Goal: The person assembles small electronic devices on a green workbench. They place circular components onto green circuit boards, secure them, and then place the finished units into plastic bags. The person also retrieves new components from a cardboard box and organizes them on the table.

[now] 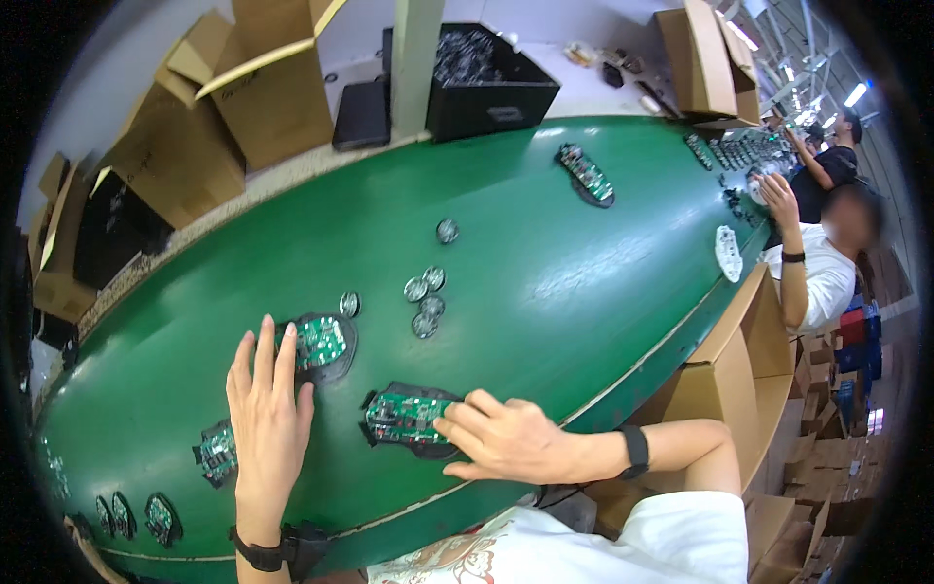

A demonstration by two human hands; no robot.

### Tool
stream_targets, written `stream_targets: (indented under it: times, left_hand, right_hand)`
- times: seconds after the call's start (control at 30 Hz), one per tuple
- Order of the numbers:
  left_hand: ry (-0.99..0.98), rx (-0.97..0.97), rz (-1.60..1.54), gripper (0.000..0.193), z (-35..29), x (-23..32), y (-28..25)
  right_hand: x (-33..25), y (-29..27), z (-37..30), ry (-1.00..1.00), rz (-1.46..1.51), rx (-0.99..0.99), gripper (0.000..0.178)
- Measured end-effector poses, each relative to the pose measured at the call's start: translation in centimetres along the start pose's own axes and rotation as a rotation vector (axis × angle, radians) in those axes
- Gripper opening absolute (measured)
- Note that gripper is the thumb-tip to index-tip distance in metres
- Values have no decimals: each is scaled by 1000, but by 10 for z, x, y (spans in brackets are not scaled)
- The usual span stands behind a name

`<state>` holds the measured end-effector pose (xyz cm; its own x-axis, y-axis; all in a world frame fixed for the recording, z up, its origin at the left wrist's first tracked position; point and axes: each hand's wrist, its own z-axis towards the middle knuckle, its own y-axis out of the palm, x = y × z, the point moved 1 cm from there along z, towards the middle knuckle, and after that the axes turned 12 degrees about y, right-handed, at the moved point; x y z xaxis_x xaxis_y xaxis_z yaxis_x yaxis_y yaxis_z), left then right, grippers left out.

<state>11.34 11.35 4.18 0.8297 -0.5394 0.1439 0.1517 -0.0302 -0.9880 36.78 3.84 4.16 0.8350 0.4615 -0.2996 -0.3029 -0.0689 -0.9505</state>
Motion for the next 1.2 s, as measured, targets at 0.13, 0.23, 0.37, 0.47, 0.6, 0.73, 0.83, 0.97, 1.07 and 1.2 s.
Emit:
stream_targets:
  times: [0.13,0.23,0.37,0.47,0.6,0.73,0.83,0.97,1.07,1.2]
  left_hand:
    - [67,-46,18,59,-5,-13,10]
    - [80,-81,-45,59,-10,-18,2]
    - [86,-75,-106,59,-25,-20,-1]
    - [94,-32,-51,63,-30,-14,-3]
    - [91,-45,-127,61,-33,-13,-1]
    - [212,7,-212,50,-35,2,4]
    - [295,-23,-210,48,-42,7,2]
    - [317,-60,-338,52,-40,7,5]
    - [379,-51,-338,56,-38,13,7]
    - [303,-62,-258,62,-42,16,-4]
  right_hand:
    - [3,-5,-15,127,-54,-59,44]
    - [19,-25,-20,362,-73,-208,44]
    - [67,-32,-15,606,-157,-115,45]
    - [126,-24,4,665,-135,30,49]
    - [182,-17,60,668,-198,196,46]
    - [200,-23,96,682,-378,56,41]
    - [150,-25,110,602,-457,121,33]
    - [119,-16,111,271,-159,128,33]
    - [123,-3,114,272,-81,93,38]
    - [139,-2,118,330,89,68,33]
